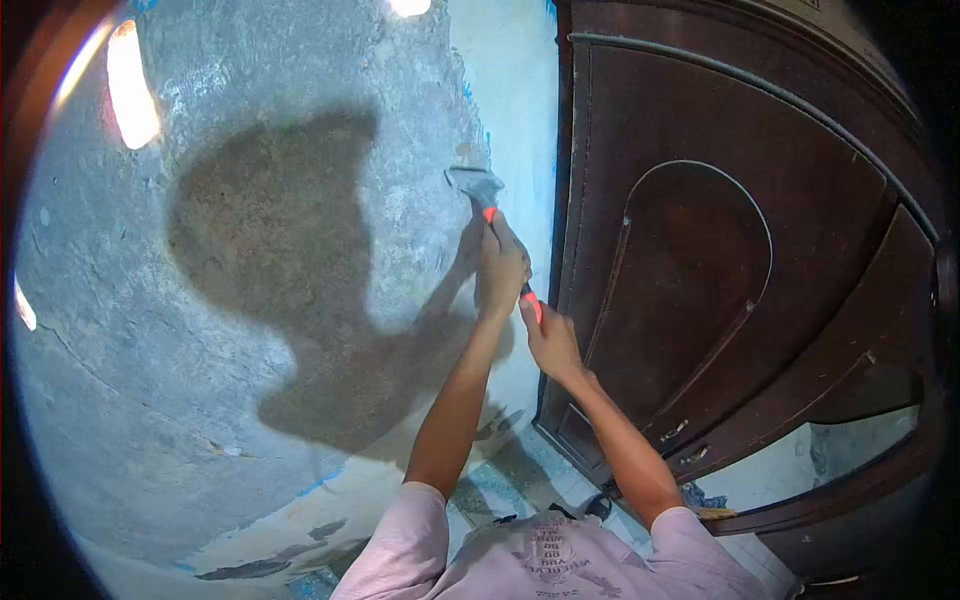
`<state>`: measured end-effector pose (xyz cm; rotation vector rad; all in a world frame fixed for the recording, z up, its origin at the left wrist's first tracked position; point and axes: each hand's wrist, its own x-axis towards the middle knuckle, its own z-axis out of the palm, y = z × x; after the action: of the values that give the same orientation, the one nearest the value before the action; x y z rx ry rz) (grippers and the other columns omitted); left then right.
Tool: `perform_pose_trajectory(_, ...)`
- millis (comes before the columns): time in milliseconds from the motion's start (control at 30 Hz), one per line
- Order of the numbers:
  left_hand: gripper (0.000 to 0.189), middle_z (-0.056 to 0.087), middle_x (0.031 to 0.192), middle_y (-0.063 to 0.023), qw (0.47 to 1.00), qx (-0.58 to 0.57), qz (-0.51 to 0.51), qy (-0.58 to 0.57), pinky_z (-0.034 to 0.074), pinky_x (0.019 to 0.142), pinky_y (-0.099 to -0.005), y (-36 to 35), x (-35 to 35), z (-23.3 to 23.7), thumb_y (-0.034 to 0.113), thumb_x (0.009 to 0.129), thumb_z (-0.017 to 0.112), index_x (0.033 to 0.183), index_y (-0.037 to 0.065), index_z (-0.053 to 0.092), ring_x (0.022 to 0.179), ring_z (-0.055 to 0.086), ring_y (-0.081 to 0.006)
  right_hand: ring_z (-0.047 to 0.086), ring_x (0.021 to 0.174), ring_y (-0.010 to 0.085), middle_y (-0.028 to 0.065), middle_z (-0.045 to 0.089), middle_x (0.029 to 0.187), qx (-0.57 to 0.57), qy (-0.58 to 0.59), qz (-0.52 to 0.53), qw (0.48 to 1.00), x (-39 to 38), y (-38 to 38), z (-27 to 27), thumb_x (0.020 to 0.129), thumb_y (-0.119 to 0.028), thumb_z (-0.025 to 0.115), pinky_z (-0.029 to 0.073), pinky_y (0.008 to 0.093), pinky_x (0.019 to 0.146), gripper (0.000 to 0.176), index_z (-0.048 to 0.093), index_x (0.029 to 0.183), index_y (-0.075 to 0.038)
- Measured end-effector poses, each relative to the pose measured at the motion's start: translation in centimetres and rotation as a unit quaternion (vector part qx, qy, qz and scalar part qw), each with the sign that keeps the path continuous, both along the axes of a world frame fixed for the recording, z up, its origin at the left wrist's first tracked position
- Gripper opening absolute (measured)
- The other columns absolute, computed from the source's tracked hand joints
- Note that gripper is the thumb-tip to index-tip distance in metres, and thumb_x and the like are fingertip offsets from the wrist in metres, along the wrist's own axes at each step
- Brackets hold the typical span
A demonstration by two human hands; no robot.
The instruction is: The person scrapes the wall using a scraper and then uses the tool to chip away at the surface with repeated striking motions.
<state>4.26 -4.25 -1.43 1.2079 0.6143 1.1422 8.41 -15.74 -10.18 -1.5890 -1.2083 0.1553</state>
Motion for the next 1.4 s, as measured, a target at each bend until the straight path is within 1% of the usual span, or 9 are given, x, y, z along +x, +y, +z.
perform_pose_trajectory(200, 0.048, 0.035, 0.056, 0.0032, 0.999, 0.034, -0.035, -0.023, 0.029, 0.035, -0.0259, 0.6, 0.2, 4.1, 0.053, 0.109, 0.038, 0.079, 0.015, 0.039, 0.040, 0.036, -0.0088, 0.049, 0.054, 0.0290, 0.0207, 0.048, 0.060, 0.029, 0.017, 0.003, 0.999, 0.1, 1.0, 4.1, 0.108, -0.045, 0.047, 0.044, 0.0458, 0.058, 0.056, 0.059, 0.084, 0.004)
perform_pose_trajectory(233, 0.048, 0.034, 0.056, 0.0035, 0.998, 0.044, -0.036, -0.028, 0.029, 0.035, -0.0258, 0.7, 0.3, 5.4, 0.053, 0.109, 0.039, 0.079, 0.014, 0.040, 0.040, 0.035, -0.0088, 0.063, 0.074, 0.0519, 0.0300, 0.061, 0.072, -0.002, 0.039, 0.011, 0.999, 0.5, 1.1, 5.2, 0.107, -0.044, 0.049, 0.048, 0.0510, 0.064, 0.053, 0.064, 0.091, 0.004)
perform_pose_trajectory(433, 0.049, 0.033, 0.056, 0.0042, 0.998, 0.031, -0.031, -0.039, 0.027, 0.035, -0.0252, 0.9, 0.1, -0.3, 0.056, 0.107, 0.041, 0.080, 0.015, 0.038, 0.040, 0.034, -0.0078, 0.065, 0.074, 0.0508, 0.0302, 0.061, 0.071, -0.005, -0.009, -0.006, 1.000, -0.2, 0.1, 1.7, 0.107, -0.045, 0.048, 0.049, 0.0532, 0.065, 0.053, 0.065, 0.089, 0.002)
perform_pose_trajectory(700, 0.048, 0.036, 0.061, 0.0027, 0.997, 0.004, -0.055, -0.047, 0.029, 0.037, -0.0251, 0.8, 0.6, 5.3, 0.054, 0.108, 0.039, 0.080, 0.014, 0.038, 0.046, 0.038, -0.0080, 0.064, 0.075, 0.0514, 0.0309, 0.060, 0.070, -0.025, 0.009, 0.009, 1.000, 0.5, -0.4, 6.9, 0.107, -0.044, 0.048, 0.049, 0.0527, 0.065, 0.054, 0.064, 0.090, 0.005)
perform_pose_trajectory(867, 0.047, 0.036, 0.057, 0.0028, 0.999, -0.015, -0.022, -0.037, 0.028, 0.034, -0.0259, 0.2, 0.4, 0.9, 0.051, 0.109, 0.038, 0.080, 0.014, 0.039, 0.040, 0.036, -0.0095, 0.064, 0.071, 0.0496, 0.0283, 0.060, 0.069, -0.037, 0.016, 0.018, 0.999, 0.4, -1.0, 3.0, 0.107, -0.043, 0.050, 0.048, 0.0499, 0.063, 0.052, 0.063, 0.092, 0.005)
perform_pose_trajectory(1100, 0.048, 0.036, 0.059, 0.0031, 0.996, 0.016, -0.049, -0.077, 0.028, 0.037, -0.0250, 0.9, 1.3, 5.4, 0.052, 0.109, 0.040, 0.082, 0.013, 0.039, 0.042, 0.036, -0.0079, 0.063, 0.066, 0.0459, 0.0262, 0.056, 0.065, -0.041, 0.037, 0.025, 0.998, 1.3, -0.8, 7.5, 0.107, -0.042, 0.050, 0.046, 0.0494, 0.062, 0.052, 0.063, 0.086, 0.004)
perform_pose_trajectory(1233, 0.050, 0.035, 0.052, 0.0021, 0.999, -0.023, -0.008, -0.034, 0.029, 0.033, -0.0269, 0.3, 0.9, 1.8, 0.049, 0.110, 0.037, 0.075, 0.013, 0.035, 0.036, 0.037, -0.0108, 0.062, 0.066, 0.0475, 0.0263, 0.056, 0.065, -0.008, 0.006, 0.027, 1.000, 0.9, -1.0, 3.9, 0.107, -0.041, 0.050, 0.046, 0.0492, 0.062, 0.050, 0.063, 0.088, 0.004)
perform_pose_trajectory(1333, 0.050, 0.035, 0.052, 0.0028, 0.998, 0.007, -0.031, -0.058, 0.029, 0.033, -0.0269, 1.0, 0.8, 3.0, 0.049, 0.110, 0.037, 0.076, 0.013, 0.035, 0.036, 0.037, -0.0103, 0.056, 0.057, 0.0248, 0.0190, 0.052, 0.061, 0.023, -0.014, 0.012, 1.000, 1.2, 0.0, 3.7, 0.108, -0.042, 0.050, 0.044, 0.0429, 0.059, 0.052, 0.061, 0.085, 0.004)
perform_pose_trajectory(1400, 0.050, 0.036, 0.053, 0.0024, 0.997, 0.028, -0.047, -0.058, 0.031, 0.034, -0.0284, 1.0, 0.8, 6.3, 0.049, 0.110, 0.037, 0.076, 0.012, 0.034, 0.038, 0.038, -0.0100, 0.055, 0.058, 0.0225, 0.0183, 0.051, 0.061, -0.004, 0.019, 0.023, 1.000, 1.4, -0.2, 6.7, 0.108, -0.042, 0.051, 0.044, 0.0425, 0.059, 0.053, 0.060, 0.084, 0.004)
